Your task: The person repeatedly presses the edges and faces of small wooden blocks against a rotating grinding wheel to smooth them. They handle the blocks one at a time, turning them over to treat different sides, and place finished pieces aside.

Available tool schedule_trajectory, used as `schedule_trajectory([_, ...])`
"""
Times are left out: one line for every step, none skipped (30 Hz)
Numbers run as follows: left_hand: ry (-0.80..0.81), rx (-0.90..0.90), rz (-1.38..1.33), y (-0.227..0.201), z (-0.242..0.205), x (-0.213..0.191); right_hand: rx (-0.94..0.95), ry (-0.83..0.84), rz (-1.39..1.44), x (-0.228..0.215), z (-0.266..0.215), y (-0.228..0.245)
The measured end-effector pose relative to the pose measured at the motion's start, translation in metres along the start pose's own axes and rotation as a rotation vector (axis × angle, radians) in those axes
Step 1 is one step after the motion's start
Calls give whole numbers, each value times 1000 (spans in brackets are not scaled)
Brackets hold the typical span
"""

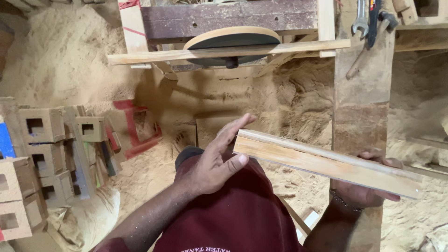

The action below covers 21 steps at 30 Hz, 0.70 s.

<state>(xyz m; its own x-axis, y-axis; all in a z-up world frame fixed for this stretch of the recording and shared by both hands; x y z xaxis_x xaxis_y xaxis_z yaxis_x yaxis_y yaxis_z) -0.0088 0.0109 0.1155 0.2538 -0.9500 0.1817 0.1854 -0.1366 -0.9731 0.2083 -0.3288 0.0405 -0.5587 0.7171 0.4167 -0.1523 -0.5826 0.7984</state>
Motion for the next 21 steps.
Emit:
schedule_trajectory([-5,-25,-17,1,0,1,7,16,15,2,1,1])
schedule_trajectory([-9,-51,-35,2,-1,1,-1,7,-27,2,1,1])
schedule_trajectory([-24,-48,-68,4,-1,1,-10,-3,-71,1,0,2])
schedule_trajectory([-38,-45,-101,6,-1,2,-24,-22,-93,-2,0,-1])
schedule_trajectory([-51,-43,-135,9,-1,2,-38,-41,-117,-6,-2,-3])
schedule_trajectory([-54,-47,-166,12,-2,2,-58,-69,-118,-9,-4,-5])
schedule_trajectory([-57,-52,-195,15,-4,1,-66,-83,-119,-13,-7,-7])
schedule_trajectory([-60,-56,-224,17,-5,1,-75,-97,-120,-16,-9,-8])
schedule_trajectory([-55,-52,-226,19,-6,-1,-73,-96,-121,-18,-9,-9])
schedule_trajectory([-51,-47,-229,22,-8,-3,-60,-82,-118,-18,-7,-12])
schedule_trajectory([-46,-45,-232,24,-10,-5,-48,-68,-115,-15,-6,-13])
schedule_trajectory([-44,-85,-278,26,-11,-9,-25,-41,-107,-11,-2,-15])
schedule_trajectory([-31,-123,-327,29,-10,-13,-11,-19,-106,-6,1,-12])
schedule_trajectory([-16,-162,-377,33,-8,-18,-5,-74,-37,-1,8,-14])
schedule_trajectory([-32,-252,-340,38,-4,-26,-14,-127,12,8,13,-14])
schedule_trajectory([-47,-342,-301,43,2,-36,-11,-97,-120,19,17,-12])
schedule_trajectory([-64,-431,-256,48,5,-43,-7,-39,-351,33,19,-8])
schedule_trajectory([-72,-302,31,50,5,-45,-27,24,-647,49,22,-3])
schedule_trajectory([-83,-167,317,52,6,-47,-45,127,-868,66,25,1])
schedule_trajectory([-93,-24,599,54,7,-47,-72,228,-1034,84,30,2])
schedule_trajectory([-23,-74,546,57,8,-43,-102,332,-1143,103,35,2])
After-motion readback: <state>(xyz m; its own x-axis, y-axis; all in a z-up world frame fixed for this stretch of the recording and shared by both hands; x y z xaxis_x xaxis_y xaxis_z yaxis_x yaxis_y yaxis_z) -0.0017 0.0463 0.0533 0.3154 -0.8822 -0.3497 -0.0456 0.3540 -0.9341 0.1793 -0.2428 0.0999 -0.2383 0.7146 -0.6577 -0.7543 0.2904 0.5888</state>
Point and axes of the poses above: each hand's wrist, its own z-axis towards the middle knuckle, its own x-axis out of the palm, y = z × x, the point moved 1 cm from there along z, towards the middle knuckle, and after that the axes turned 3 degrees about -z, right-handed, at the moved point
